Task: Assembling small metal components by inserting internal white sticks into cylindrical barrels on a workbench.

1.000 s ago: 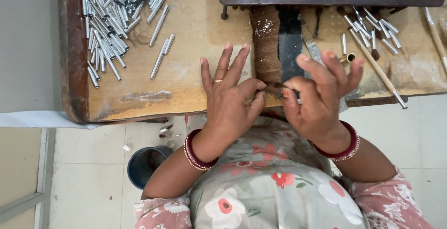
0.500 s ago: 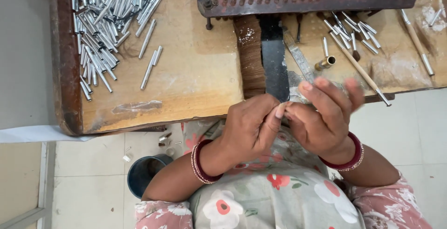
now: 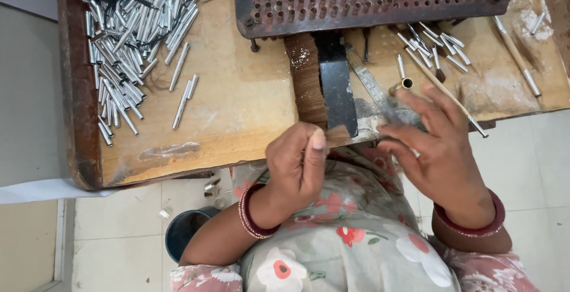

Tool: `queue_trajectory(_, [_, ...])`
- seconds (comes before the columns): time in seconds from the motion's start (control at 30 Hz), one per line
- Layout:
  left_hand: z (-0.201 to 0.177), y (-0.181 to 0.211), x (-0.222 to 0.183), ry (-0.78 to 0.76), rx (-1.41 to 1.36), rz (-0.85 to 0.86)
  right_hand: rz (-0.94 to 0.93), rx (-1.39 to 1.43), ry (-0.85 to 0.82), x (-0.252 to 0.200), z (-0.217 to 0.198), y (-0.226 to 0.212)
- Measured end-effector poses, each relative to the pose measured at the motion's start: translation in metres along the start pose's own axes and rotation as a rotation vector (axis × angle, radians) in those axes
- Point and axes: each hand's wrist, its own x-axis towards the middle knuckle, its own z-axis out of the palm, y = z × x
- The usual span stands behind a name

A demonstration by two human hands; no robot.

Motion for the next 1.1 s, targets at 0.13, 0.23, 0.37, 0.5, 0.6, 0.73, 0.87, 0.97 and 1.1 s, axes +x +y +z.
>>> queue_trajectory(0.13, [0.021, 0.004, -0.003, -0.087, -0.047, 0.123, 0.117, 0.479, 0.059, -0.022, 0.021, -0.008])
queue_trajectory(0.23, [0.028, 0.005, -0.006, -0.172, -0.101, 0.056, 0.265, 1.188, 0.132, -0.054, 0.057, -0.002])
queue_trajectory(0.37, [0.031, 0.007, -0.005, -0.213, -0.122, 0.049, 0.199, 1.065, 0.337, -0.061, 0.078, -0.002])
queue_trajectory(0.5, [0.029, -0.002, 0.001, -0.044, 0.029, 0.067, 0.404, 1.108, 0.567, -0.061, 0.079, 0.015])
queue_trajectory(0.6, [0.025, 0.014, 0.045, -0.079, 0.203, 0.180, 0.502, 0.967, 0.549, -0.063, 0.083, 0.057])
queue_trajectory(0.73, [0.056, -0.002, 0.071, -0.134, 0.334, 0.365, 0.561, 0.901, 0.407, -0.048, 0.082, 0.070])
queue_trajectory(0.87, [0.094, -0.032, 0.079, -0.396, 0.481, 0.147, 0.563, 0.907, 0.335, -0.041, 0.084, 0.069])
queue_trajectory(0.97, [0.101, -0.041, 0.078, -0.484, 0.524, 0.054, 0.546, 0.861, 0.309, -0.040, 0.081, 0.069])
queue_trajectory(1.1, [0.096, -0.044, 0.071, -0.454, 0.486, 0.099, 0.520, 0.762, 0.201, -0.036, 0.067, 0.071])
